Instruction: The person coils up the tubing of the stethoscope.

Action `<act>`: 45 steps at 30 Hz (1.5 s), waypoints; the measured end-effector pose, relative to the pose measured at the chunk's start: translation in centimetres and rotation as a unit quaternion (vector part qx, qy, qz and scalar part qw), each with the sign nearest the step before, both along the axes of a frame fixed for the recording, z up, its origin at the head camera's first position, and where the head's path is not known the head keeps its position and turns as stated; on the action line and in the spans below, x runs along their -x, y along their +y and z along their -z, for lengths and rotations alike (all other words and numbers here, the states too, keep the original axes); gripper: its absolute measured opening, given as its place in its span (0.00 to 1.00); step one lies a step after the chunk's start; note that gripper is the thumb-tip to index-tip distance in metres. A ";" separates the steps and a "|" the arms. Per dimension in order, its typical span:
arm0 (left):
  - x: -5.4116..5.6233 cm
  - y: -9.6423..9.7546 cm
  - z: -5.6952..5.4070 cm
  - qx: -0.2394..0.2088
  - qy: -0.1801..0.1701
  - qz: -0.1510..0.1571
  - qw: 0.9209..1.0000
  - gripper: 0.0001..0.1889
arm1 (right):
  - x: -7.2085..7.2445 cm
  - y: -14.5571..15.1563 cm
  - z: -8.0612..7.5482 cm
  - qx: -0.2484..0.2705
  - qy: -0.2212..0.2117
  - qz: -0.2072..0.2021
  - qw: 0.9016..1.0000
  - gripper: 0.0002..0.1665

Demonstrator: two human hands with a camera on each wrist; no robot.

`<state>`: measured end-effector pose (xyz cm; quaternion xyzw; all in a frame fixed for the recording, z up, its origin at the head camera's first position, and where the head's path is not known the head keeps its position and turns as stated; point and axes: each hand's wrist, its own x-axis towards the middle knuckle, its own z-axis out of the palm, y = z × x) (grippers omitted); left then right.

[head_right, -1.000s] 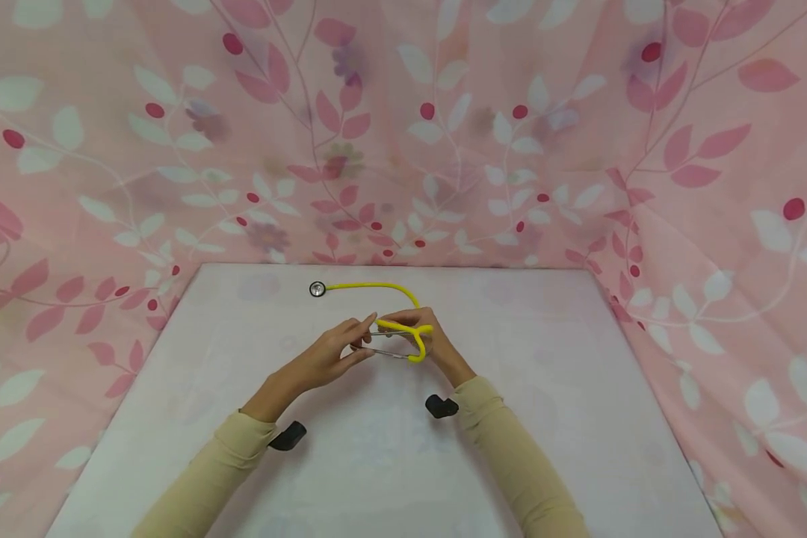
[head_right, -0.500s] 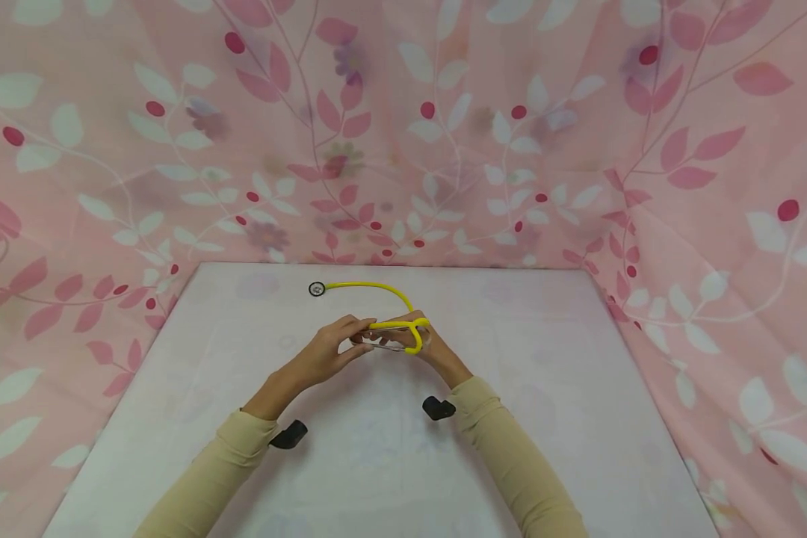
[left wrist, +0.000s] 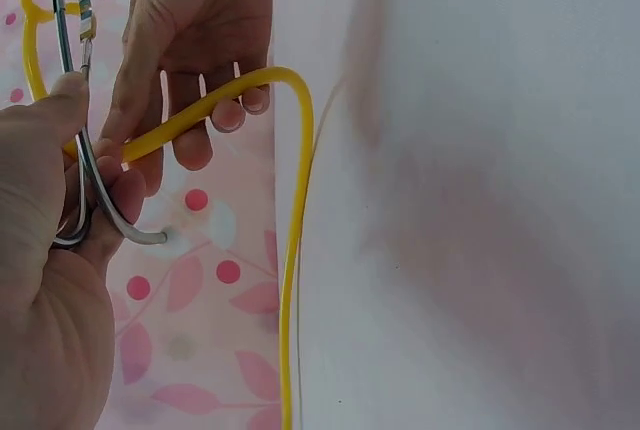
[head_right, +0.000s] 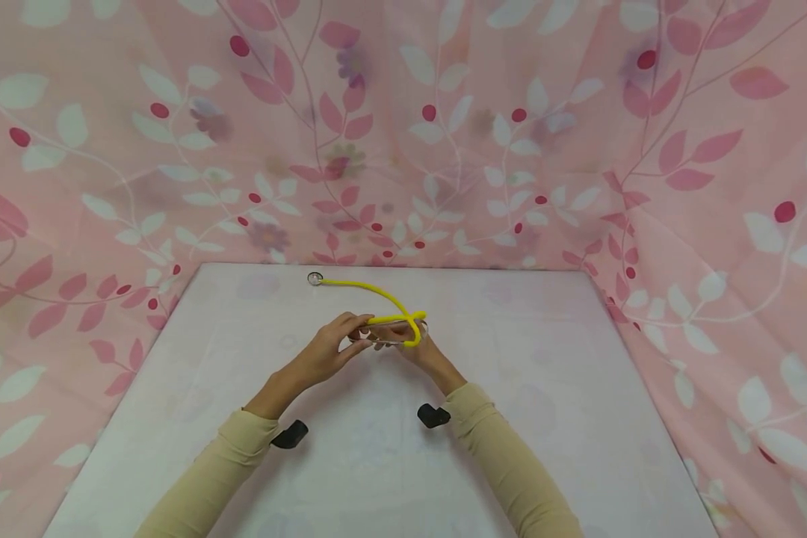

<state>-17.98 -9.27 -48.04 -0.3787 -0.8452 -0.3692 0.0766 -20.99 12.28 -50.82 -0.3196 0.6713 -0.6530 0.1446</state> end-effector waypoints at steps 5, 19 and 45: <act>0.1 0.2 0.5 -0.001 0.000 -0.035 0.999 0.26 | -1.1 -1.0 1.2 -0.094 -0.033 0.137 0.985 0.20; 0.8 -0.5 1.8 0.016 0.025 -0.080 0.996 0.24 | -4.1 -2.4 1.6 -0.178 0.114 0.191 0.959 0.20; 1.8 -1.0 1.3 0.043 0.065 -0.102 0.992 0.26 | -7.9 -1.2 -0.1 -0.277 0.313 0.236 0.877 0.15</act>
